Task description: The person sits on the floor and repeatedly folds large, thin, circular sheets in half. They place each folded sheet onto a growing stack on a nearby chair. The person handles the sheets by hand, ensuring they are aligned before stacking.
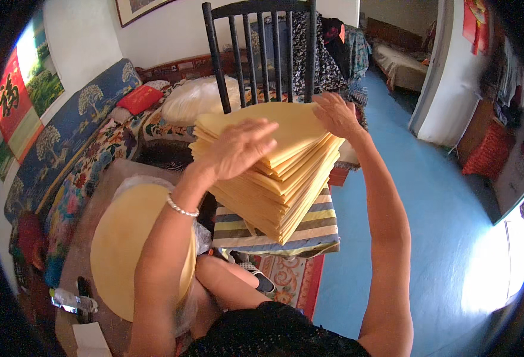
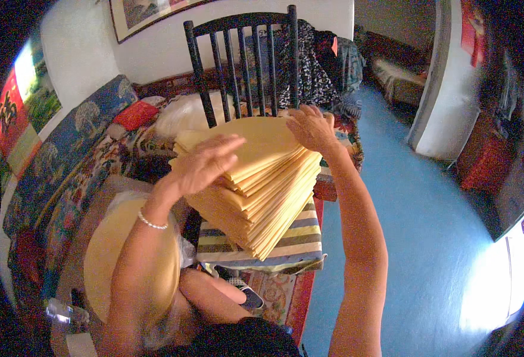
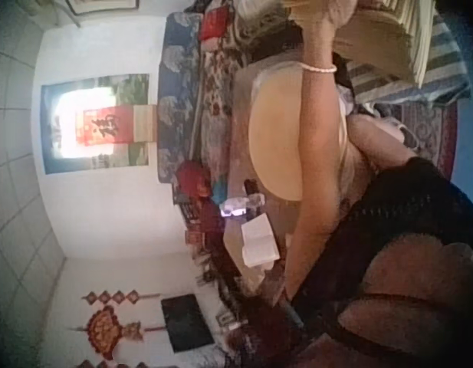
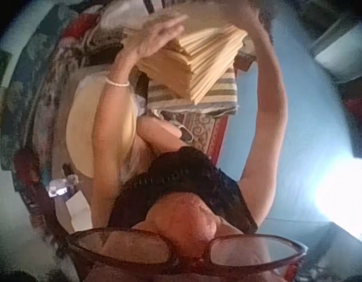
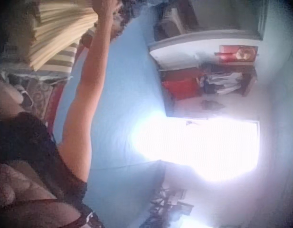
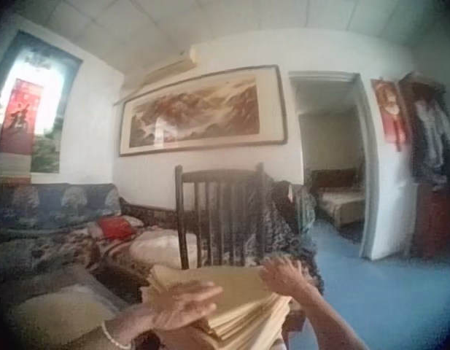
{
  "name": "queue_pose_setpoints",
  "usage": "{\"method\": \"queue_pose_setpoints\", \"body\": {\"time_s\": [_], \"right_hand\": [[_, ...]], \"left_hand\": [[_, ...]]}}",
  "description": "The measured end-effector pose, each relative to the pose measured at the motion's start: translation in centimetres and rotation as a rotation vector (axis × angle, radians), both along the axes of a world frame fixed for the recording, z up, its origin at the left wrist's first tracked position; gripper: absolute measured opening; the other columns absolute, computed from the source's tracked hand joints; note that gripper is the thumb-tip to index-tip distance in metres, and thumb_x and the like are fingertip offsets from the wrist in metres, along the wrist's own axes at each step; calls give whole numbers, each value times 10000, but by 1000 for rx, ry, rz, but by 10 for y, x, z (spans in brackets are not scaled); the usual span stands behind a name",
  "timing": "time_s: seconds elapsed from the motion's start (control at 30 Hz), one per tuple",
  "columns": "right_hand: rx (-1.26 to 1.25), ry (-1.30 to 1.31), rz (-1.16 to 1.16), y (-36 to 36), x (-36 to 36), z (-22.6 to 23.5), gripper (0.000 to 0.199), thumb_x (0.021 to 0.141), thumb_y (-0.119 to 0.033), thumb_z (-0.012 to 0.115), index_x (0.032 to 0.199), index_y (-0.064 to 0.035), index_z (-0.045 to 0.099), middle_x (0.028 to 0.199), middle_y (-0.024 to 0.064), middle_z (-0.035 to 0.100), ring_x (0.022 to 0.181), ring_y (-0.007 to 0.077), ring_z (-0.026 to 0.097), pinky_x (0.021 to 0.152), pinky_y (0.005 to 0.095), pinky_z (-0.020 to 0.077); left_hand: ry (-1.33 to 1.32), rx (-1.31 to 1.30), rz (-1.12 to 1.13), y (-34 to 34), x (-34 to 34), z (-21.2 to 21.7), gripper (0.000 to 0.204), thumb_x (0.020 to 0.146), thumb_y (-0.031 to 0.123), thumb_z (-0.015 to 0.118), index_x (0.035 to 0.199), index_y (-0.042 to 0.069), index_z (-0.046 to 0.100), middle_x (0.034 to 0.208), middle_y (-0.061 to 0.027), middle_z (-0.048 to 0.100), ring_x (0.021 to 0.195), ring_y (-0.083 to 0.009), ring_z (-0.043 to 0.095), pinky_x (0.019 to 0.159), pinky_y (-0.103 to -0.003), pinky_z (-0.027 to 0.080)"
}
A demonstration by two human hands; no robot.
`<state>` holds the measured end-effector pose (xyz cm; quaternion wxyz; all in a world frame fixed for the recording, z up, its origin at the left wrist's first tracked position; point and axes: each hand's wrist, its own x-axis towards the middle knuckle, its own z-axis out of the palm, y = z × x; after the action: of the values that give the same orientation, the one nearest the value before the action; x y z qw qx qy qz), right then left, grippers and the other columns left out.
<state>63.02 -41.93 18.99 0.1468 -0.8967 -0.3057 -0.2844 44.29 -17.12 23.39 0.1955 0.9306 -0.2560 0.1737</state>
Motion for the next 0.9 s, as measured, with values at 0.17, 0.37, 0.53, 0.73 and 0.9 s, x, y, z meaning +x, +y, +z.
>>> {"method": "queue_pose_setpoints", "body": {"time_s": [0.17,0.37,0.53,0.73,0.9], "right_hand": [[-264,-192,278,-8,35,-49,266,888,-155,411,1077,-34,554,1235,145,524,1182,310,447,993,400,352],[35,140,121,1,50,-54,306,819,-108,512,1110,-45,586,1119,144,595,1062,284,542,931,411,420],[628,-416,39,20,-142,-22,343,931,-261,507,1134,7,574,1143,152,584,1014,252,572,882,348,459],[11,80,1017,123,-317,-147,326,682,-143,624,990,-40,604,1045,169,586,899,342,579,756,450,485],[132,370,1101,218,-339,-236,285,671,-21,652,946,-45,582,999,158,576,862,333,578,687,404,479]], "left_hand": [[128,69,42,3,3,-34,593,909,553,290,1303,152,479,1372,-185,400,1276,-354,343,1073,-448,198],[41,52,87,3,-17,-33,503,944,457,328,1201,85,549,1261,-109,528,1208,-297,438,1040,-425,287],[-364,-557,117,47,-84,-77,373,904,296,536,1189,56,546,1186,-156,564,1115,-320,517,960,-406,393],[-103,-319,993,170,-278,-212,360,764,136,669,1085,-2,582,1100,-192,583,1033,-331,554,879,-382,442],[24,108,1042,150,-410,-283,566,645,173,742,1159,41,542,1249,-189,496,1164,-367,450,969,-450,358]]}}
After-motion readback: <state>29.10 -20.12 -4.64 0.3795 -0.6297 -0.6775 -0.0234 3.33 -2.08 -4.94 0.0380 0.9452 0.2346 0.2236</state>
